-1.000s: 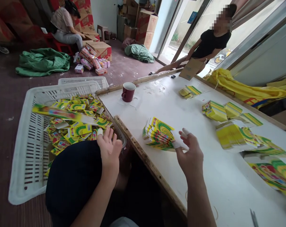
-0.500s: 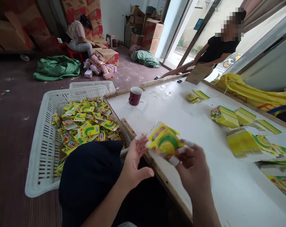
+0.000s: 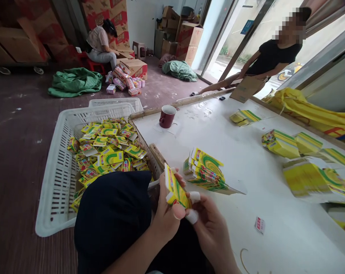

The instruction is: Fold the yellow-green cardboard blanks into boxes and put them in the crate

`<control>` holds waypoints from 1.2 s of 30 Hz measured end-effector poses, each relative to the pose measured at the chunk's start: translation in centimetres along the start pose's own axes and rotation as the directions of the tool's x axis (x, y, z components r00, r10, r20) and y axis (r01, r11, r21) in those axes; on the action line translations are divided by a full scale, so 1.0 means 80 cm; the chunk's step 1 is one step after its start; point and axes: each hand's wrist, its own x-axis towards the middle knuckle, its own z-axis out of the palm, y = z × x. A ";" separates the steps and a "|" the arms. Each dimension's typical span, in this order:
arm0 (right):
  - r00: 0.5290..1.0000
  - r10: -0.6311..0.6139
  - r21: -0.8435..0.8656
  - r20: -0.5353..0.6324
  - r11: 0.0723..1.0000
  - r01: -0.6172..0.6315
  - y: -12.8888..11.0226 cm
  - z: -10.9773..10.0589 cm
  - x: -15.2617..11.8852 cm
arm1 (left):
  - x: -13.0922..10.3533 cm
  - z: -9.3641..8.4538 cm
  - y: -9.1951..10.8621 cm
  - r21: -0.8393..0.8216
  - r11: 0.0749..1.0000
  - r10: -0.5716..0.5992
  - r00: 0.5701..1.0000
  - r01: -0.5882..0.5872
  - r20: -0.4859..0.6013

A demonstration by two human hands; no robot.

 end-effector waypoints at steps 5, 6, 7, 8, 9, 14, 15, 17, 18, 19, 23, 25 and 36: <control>0.996 -0.040 -0.044 0.074 0.998 0.044 -0.008 -0.004 -0.004 | 0.000 0.004 -0.003 0.053 0.996 0.073 0.995 -0.069 -0.073; 0.991 -0.006 0.022 0.134 1.000 0.003 -0.010 0.001 -0.007 | 0.001 0.005 -0.002 0.081 0.994 0.080 0.989 -0.070 -0.125; 0.985 0.028 0.083 0.169 0.996 -0.042 -0.012 0.007 -0.009 | 0.002 0.006 0.001 0.110 0.992 0.082 0.984 -0.065 -0.159; 0.983 0.057 0.128 0.176 0.989 -0.080 -0.013 0.013 -0.010 | 0.003 0.006 0.003 0.135 0.989 0.082 0.981 -0.059 -0.174; 0.985 0.078 0.155 0.155 0.983 -0.102 -0.014 0.017 -0.011 | 0.004 0.007 0.005 0.150 0.987 0.080 0.981 -0.053 -0.179; 0.999 0.045 0.156 -0.025 0.987 -0.041 -0.010 0.009 -0.005 | 0.002 0.005 0.013 0.114 0.991 0.074 0.996 -0.069 -0.040; 0.998 0.043 0.173 -0.050 0.984 -0.034 -0.010 0.002 -0.003 | 0.000 0.004 0.013 0.133 0.989 0.069 0.998 -0.068 0.003; 0.996 0.048 0.190 -0.077 0.981 -0.033 -0.008 -0.012 -0.001 | -0.003 0.003 0.014 0.207 0.976 0.055 0.997 -0.065 0.055; 0.996 0.040 0.169 -0.080 0.985 -0.026 -0.007 -0.019 -0.001 | -0.005 0.003 0.014 0.245 0.968 0.045 0.997 -0.061 0.069; 0.996 0.017 0.129 -0.082 0.992 -0.006 -0.006 -0.028 -0.002 | -0.005 0.002 0.015 0.273 0.961 0.032 0.996 -0.055 0.088; 0.978 -0.203 -0.184 -0.054 0.964 0.190 0.002 -0.073 -0.004 | -0.003 -0.007 0.029 0.277 0.958 0.026 0.982 -0.078 0.186; 0.943 -0.332 -0.427 0.011 0.851 0.305 0.005 -0.095 -0.004 | 0.000 -0.012 0.044 0.309 0.941 0.071 0.974 -0.137 0.215; 0.918 -0.324 -0.423 -0.229 0.882 0.206 -0.002 -0.047 -0.015 | 0.007 0.003 0.034 0.833 0.510 -0.293 0.867 -0.214 0.402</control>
